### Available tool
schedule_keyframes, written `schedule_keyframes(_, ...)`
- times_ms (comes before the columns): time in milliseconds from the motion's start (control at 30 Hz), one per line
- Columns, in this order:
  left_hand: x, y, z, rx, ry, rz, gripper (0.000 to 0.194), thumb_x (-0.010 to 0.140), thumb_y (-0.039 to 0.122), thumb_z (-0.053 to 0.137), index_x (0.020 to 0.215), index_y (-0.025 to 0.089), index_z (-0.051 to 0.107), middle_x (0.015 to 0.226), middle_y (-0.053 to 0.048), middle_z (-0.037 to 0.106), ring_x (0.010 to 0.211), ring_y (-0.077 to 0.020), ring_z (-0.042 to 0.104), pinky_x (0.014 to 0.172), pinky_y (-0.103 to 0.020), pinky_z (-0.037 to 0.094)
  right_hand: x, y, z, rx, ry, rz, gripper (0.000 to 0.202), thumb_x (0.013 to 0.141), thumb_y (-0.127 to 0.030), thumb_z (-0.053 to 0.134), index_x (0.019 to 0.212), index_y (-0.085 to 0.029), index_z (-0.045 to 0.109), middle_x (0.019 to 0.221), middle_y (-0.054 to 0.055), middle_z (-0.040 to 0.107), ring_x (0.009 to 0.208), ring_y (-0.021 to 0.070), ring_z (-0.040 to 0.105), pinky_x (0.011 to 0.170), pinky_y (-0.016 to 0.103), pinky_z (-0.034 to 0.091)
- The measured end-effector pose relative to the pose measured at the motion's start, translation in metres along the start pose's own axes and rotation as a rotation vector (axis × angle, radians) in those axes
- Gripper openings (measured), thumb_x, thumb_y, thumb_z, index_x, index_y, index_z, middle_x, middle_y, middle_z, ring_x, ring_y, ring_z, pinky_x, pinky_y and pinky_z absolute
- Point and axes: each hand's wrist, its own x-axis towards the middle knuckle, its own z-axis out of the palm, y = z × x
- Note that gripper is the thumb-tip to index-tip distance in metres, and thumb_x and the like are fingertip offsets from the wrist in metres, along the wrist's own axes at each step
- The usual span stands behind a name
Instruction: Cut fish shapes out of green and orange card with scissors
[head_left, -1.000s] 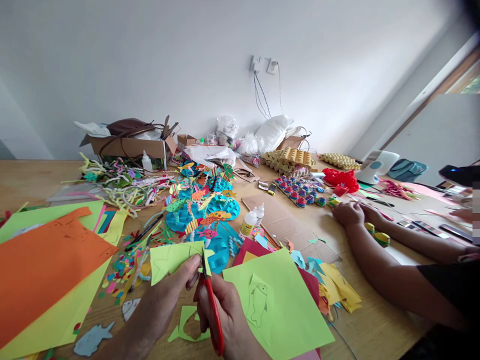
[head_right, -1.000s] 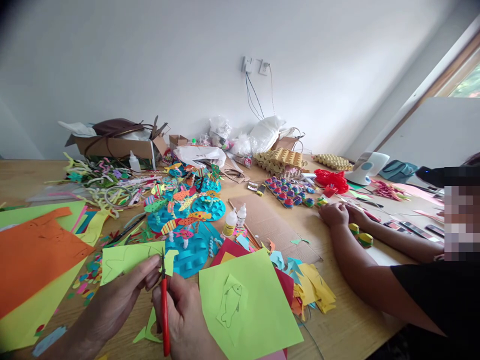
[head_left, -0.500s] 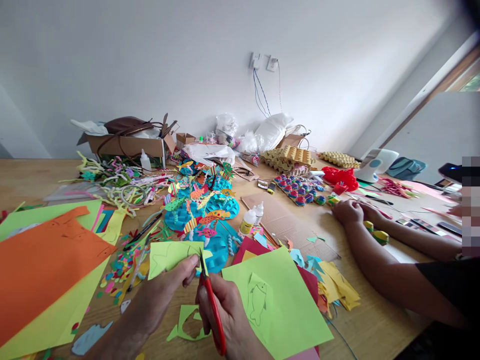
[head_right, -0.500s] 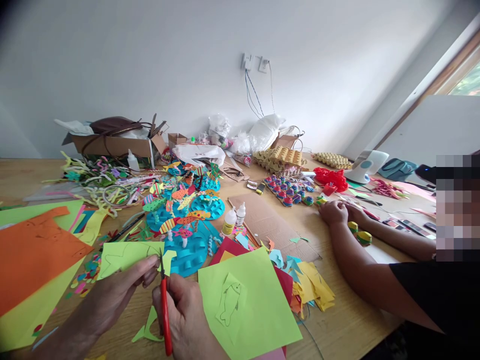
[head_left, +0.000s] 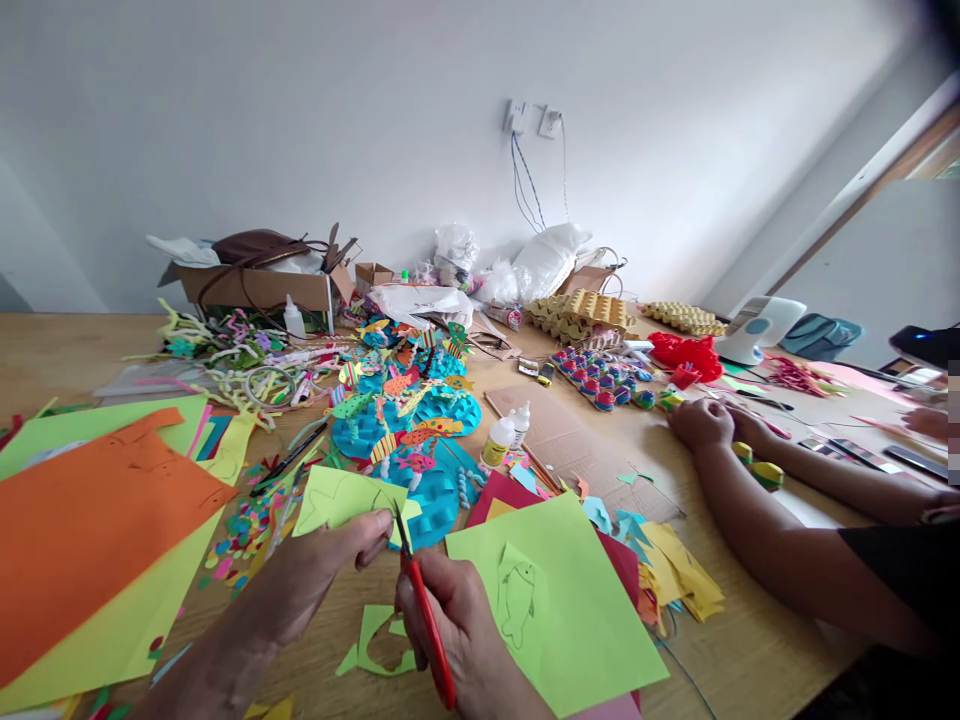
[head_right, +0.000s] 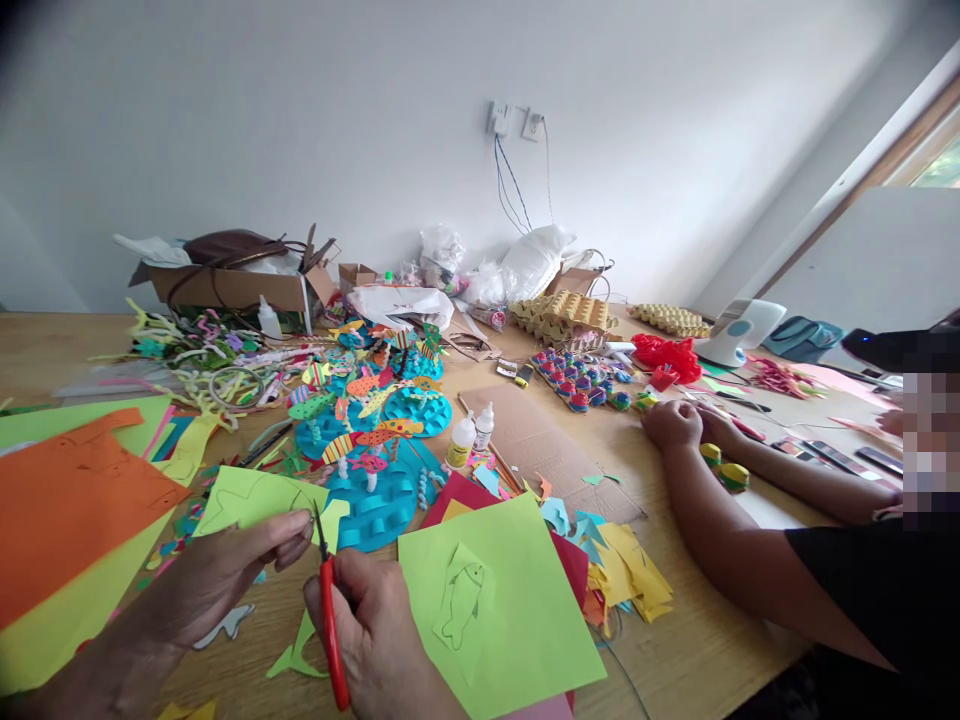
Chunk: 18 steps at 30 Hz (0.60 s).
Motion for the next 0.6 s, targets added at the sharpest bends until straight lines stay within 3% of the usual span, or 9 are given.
schedule_keyframes(367,-0.0008,-0.0045,-0.0038,-0.002,-0.005,-0.009,0.038,0.080,0.046,0.050,0.054,0.023,0.037,0.058,0.006,0.034,0.060,-0.0146,0.031,0.061,-0.027,0.032,-0.0010,-0.0040,0.0004,0.023,-0.041,0.023,0.041,0.088,-0.046,0.046,0.058,-0.018,0.043,0.047,-0.005,0.041,0.045,0.0087,0.037,0.043,0.019,0.029)
schedule_keyframes(600,-0.0014,-0.0024,-0.0023,0.016,-0.016,-0.022,0.039,0.079,0.050,0.050,0.055,0.023,0.036,0.059,0.006,0.032,0.061,-0.0149,0.031,0.062,-0.028,0.031,-0.0006,-0.0008,0.0004,0.032,-0.035,-0.009,0.045,0.088,-0.051,0.044,0.058,-0.019,0.040,0.048,-0.005,0.037,0.045,0.0084,0.035,0.042,0.019,0.028)
